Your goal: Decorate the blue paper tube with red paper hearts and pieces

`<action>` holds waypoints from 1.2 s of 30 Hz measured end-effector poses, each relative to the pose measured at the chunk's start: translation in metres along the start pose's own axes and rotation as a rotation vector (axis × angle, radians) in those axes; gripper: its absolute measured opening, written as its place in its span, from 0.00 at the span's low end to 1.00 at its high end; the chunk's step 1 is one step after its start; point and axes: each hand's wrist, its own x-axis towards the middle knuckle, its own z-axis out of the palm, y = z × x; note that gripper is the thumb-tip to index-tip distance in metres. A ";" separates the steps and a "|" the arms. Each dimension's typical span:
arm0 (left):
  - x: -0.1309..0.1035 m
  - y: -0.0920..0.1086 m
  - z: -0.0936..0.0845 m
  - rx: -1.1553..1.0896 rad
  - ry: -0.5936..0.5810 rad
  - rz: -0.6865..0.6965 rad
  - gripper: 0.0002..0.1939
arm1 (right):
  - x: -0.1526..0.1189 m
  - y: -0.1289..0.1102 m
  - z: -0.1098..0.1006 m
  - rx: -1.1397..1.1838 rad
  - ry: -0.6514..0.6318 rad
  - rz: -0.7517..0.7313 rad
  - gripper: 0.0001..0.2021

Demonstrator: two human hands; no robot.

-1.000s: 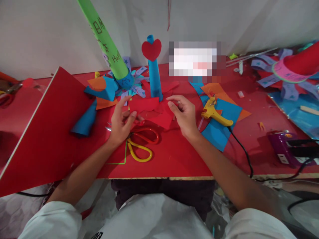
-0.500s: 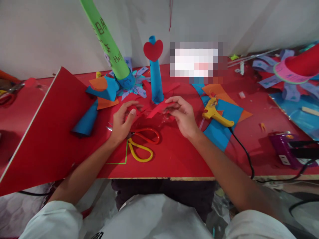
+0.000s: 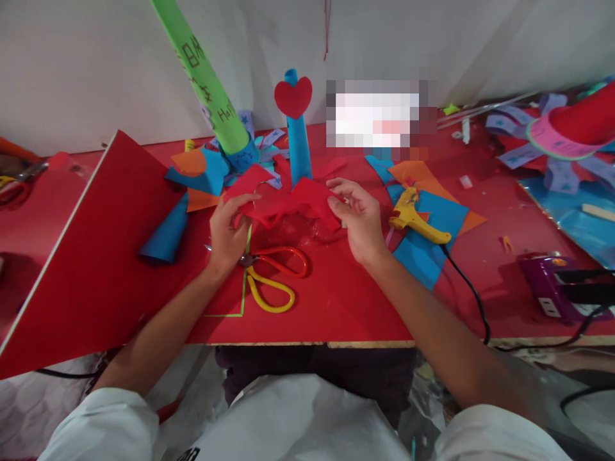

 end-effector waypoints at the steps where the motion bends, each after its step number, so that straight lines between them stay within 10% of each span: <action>1: 0.001 -0.001 -0.001 0.018 0.036 0.021 0.15 | 0.000 0.001 -0.001 0.012 -0.001 0.019 0.12; 5: 0.004 -0.003 -0.003 -0.033 0.091 0.065 0.09 | -0.001 0.000 -0.001 0.113 -0.028 0.105 0.10; 11: 0.003 -0.003 0.000 -0.231 -0.049 -0.113 0.20 | -0.002 -0.009 0.004 0.257 -0.098 0.153 0.14; 21: -0.002 0.004 0.013 -0.717 -0.281 -0.031 0.10 | -0.019 -0.013 0.023 0.193 -0.333 0.316 0.13; 28: -0.002 0.009 0.012 -0.525 -0.075 -0.126 0.13 | -0.026 -0.015 0.027 -0.363 -0.287 -0.169 0.16; 36: -0.005 0.016 0.013 -0.454 -0.076 -0.113 0.14 | -0.039 -0.019 0.031 -0.533 -0.165 -0.366 0.07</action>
